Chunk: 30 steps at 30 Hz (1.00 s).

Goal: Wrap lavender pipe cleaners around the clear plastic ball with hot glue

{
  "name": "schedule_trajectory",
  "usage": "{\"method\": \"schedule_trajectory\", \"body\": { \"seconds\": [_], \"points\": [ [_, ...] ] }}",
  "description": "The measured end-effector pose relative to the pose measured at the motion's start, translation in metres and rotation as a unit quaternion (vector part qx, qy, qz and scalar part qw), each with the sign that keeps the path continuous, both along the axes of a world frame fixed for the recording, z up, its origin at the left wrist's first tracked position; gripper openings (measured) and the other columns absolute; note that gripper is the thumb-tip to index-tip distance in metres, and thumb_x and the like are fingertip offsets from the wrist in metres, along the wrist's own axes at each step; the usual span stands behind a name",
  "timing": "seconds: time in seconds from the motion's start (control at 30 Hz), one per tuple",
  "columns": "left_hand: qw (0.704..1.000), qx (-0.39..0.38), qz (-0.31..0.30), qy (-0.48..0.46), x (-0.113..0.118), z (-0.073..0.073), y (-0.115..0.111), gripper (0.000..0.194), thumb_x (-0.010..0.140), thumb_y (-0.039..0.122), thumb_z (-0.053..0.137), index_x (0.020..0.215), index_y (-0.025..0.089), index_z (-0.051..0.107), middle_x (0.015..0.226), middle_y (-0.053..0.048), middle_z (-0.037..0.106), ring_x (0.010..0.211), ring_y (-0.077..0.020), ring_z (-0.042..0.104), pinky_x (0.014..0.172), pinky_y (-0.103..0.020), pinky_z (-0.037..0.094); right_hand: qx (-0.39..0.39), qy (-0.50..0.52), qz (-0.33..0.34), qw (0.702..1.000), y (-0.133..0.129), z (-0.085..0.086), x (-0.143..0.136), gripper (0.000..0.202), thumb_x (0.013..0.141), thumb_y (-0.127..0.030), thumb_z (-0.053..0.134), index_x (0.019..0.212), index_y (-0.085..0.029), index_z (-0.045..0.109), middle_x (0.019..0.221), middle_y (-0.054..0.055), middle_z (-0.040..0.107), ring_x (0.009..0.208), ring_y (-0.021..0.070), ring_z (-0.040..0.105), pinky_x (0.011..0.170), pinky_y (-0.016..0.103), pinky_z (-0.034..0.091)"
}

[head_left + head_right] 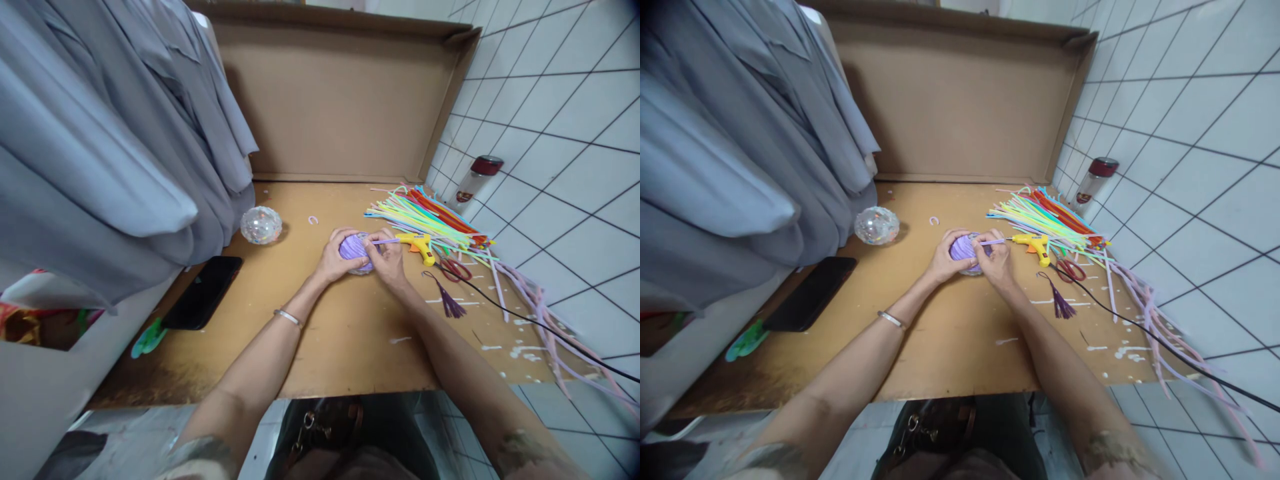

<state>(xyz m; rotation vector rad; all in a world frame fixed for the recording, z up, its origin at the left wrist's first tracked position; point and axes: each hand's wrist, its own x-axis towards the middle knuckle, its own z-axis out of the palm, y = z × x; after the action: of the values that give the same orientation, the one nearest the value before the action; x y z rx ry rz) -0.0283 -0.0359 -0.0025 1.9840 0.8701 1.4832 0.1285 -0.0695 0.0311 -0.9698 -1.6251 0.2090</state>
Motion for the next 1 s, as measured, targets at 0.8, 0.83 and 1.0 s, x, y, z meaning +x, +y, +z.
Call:
{"method": "schedule_trajectory", "body": {
  "seconds": [0.8, 0.83, 1.0],
  "points": [
    [0.998, 0.062, 0.028, 0.012, 0.002, 0.005, -0.010, 0.049, 0.070, 0.040, 0.083, 0.110, 0.019, 0.065, 0.118, -0.012, 0.071, 0.118, -0.0271, 0.065, 0.105, -0.046, 0.050, -0.002, -0.005, -0.011, 1.000, 0.001, 0.000, 0.002, 0.017, 0.087, -0.036, 0.056, 0.074, -0.025, 0.058, 0.076, 0.001, 0.059, 0.079, 0.0210, 0.057, 0.077, 0.036, 0.045],
    [0.997, 0.063, 0.032, 0.017, 0.002, 0.005, -0.009, 0.049, 0.070, 0.040, 0.083, 0.110, 0.019, 0.064, 0.118, -0.012, 0.071, 0.118, -0.0273, 0.064, 0.105, -0.047, 0.050, -0.004, -0.006, -0.013, 1.000, 0.001, 0.000, 0.002, 0.017, 0.087, -0.036, 0.056, 0.074, -0.025, 0.058, 0.076, 0.002, 0.059, 0.079, 0.0211, 0.057, 0.077, 0.036, 0.045],
    [0.995, 0.079, 0.038, 0.038, 0.001, 0.005, -0.010, 0.048, 0.072, 0.042, 0.081, 0.111, 0.020, 0.063, 0.117, -0.012, 0.071, 0.119, -0.0276, 0.064, 0.104, -0.047, 0.051, -0.005, 0.000, -0.010, 1.000, 0.001, -0.001, 0.002, 0.017, 0.087, -0.036, 0.056, 0.074, -0.025, 0.058, 0.077, 0.002, 0.059, 0.079, 0.0214, 0.057, 0.078, 0.037, 0.045]
  ]
}}
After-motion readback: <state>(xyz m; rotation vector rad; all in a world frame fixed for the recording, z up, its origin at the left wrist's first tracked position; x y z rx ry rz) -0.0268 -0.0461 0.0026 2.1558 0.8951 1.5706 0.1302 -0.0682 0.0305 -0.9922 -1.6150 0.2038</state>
